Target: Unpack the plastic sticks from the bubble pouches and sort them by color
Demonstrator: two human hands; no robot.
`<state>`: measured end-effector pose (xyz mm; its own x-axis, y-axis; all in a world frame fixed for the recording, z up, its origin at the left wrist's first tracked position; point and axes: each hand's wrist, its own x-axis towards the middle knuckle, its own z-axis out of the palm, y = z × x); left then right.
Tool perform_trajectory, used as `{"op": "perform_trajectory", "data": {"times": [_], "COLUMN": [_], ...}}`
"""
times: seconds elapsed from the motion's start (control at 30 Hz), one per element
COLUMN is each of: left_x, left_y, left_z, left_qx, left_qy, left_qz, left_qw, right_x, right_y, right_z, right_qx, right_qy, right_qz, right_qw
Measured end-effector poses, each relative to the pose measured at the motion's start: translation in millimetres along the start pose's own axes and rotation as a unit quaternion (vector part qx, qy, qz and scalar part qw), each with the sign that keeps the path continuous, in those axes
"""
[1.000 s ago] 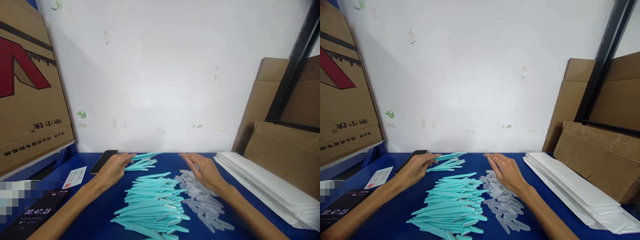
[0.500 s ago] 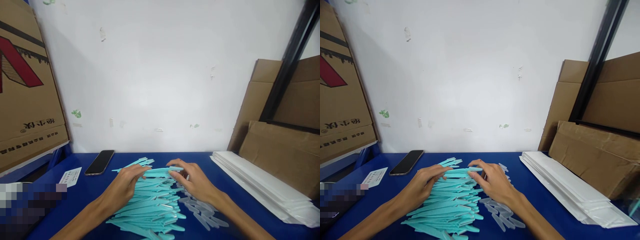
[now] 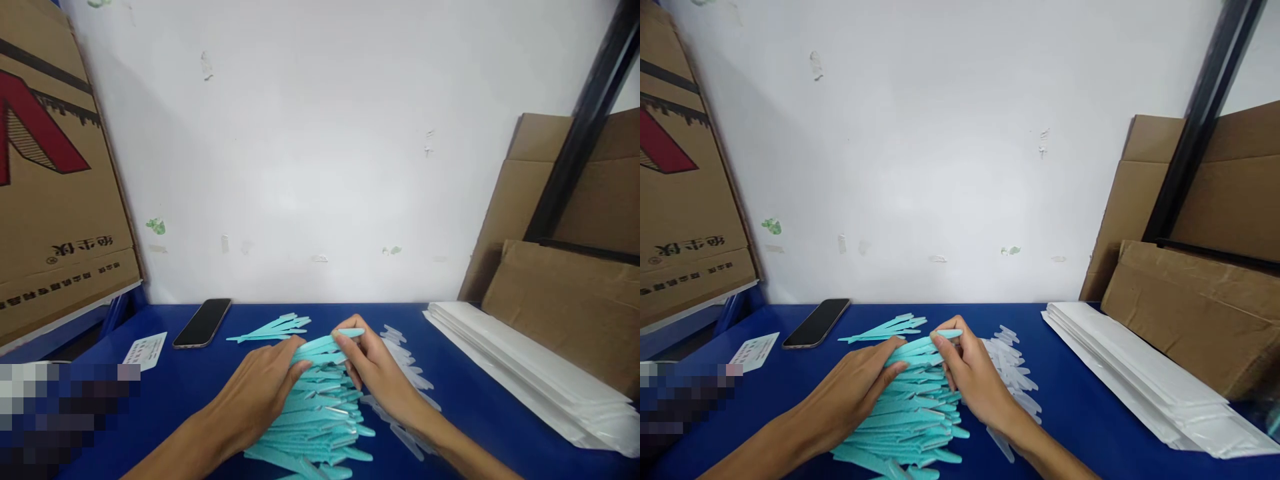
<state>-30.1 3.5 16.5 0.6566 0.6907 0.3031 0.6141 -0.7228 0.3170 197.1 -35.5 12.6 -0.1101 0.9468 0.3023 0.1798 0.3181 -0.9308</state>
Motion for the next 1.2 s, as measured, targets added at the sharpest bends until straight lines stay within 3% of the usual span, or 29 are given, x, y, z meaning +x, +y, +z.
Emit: {"op": "perform_trajectory", "data": {"times": [0.17, 0.33, 0.73, 0.83, 1.03, 1.2], "left_x": [1, 1, 9, 9, 11, 13], "left_y": [7, 12, 12, 1, -40, -43], "left_z": [-0.6, -0.3, -6.2, -4.8, -15.3, -24.6], "left_qx": [0.053, 0.096, 0.193, 0.219, 0.236, 0.134], "left_qy": [-0.048, -0.043, -0.049, -0.035, -0.009, 0.033], "left_qz": [-0.017, -0.002, 0.007, 0.023, -0.012, -0.045], "left_qw": [0.997, 0.994, 0.98, 0.975, 0.972, 0.989], "right_x": [-3, -2, 11, 14, 27, 30], "right_y": [-1, -1, -11, -9, 7, 15], "right_z": [3, 9, -3, -9, -55, -66], "right_qx": [0.017, 0.009, 0.013, 0.021, 0.052, 0.056], "right_qy": [0.0, 0.046, 0.043, 0.041, 0.182, 0.176], "right_qz": [0.021, 0.018, 0.0, -0.001, -0.023, -0.011], "right_qw": [1.0, 0.999, 0.999, 0.999, 0.982, 0.983]}}
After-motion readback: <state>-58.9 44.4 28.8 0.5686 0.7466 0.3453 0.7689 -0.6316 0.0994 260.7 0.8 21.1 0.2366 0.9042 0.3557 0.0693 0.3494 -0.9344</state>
